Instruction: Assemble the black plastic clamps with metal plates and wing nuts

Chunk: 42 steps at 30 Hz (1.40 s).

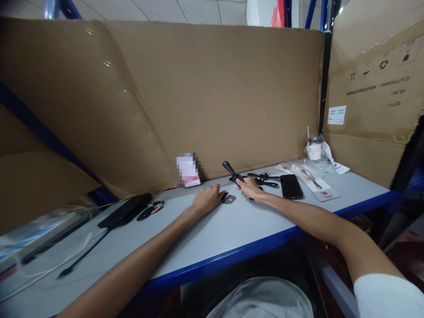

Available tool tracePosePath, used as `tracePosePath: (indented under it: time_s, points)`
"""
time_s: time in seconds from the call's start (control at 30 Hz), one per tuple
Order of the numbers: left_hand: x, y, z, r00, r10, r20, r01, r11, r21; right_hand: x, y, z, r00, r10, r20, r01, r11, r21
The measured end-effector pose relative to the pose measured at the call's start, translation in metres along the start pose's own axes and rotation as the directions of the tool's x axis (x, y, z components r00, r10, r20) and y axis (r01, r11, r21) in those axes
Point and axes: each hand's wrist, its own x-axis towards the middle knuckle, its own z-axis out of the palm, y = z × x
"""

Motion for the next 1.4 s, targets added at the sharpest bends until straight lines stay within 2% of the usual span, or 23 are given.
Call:
tracePosePath:
  time_s: [0.1, 0.27, 0.43, 0.57, 0.93, 1.07, 1.23, 1.4]
  points:
    - [0.003, 0.002, 0.000, 1.000, 0.002, -0.006, -0.003, 0.999, -0.033, 0.002, 0.003, 0.001, 1.000, -0.014, 0.009, 0.014, 1.000, -0.018]
    - [0.001, 0.006, -0.005, 0.997, 0.021, -0.073, -0.034, 0.984, -0.177, 0.005, 0.004, -0.001, 1.000, -0.006, 0.015, 0.005, 1.000, 0.009]
    - [-0.007, 0.014, -0.004, 0.977, 0.200, -0.068, -0.203, 0.978, -0.049, 0.005, 0.003, -0.001, 1.000, 0.012, -0.002, -0.012, 0.999, 0.052]
    - [-0.007, 0.016, -0.002, 0.968, 0.238, -0.077, -0.240, 0.970, -0.027, 0.005, 0.004, -0.001, 1.000, 0.011, -0.009, -0.011, 0.999, 0.043]
    - [0.002, 0.010, 0.006, 0.969, 0.215, -0.122, -0.233, 0.960, -0.155, -0.001, -0.003, -0.001, 0.999, -0.036, -0.034, 0.037, 0.999, 0.029]
    - [0.004, 0.009, 0.005, 0.982, 0.150, -0.112, -0.169, 0.968, -0.187, -0.004, -0.006, -0.001, 0.998, -0.016, -0.066, 0.019, 0.999, 0.050]
    - [0.006, 0.007, 0.006, 0.992, 0.082, -0.094, -0.099, 0.976, -0.193, -0.003, -0.005, -0.001, 1.000, -0.006, -0.024, 0.007, 0.998, 0.061]
    - [0.014, -0.003, 0.006, 0.994, 0.027, -0.110, -0.054, 0.968, -0.245, -0.003, -0.005, 0.000, 1.000, 0.003, -0.005, -0.003, 0.999, 0.040]
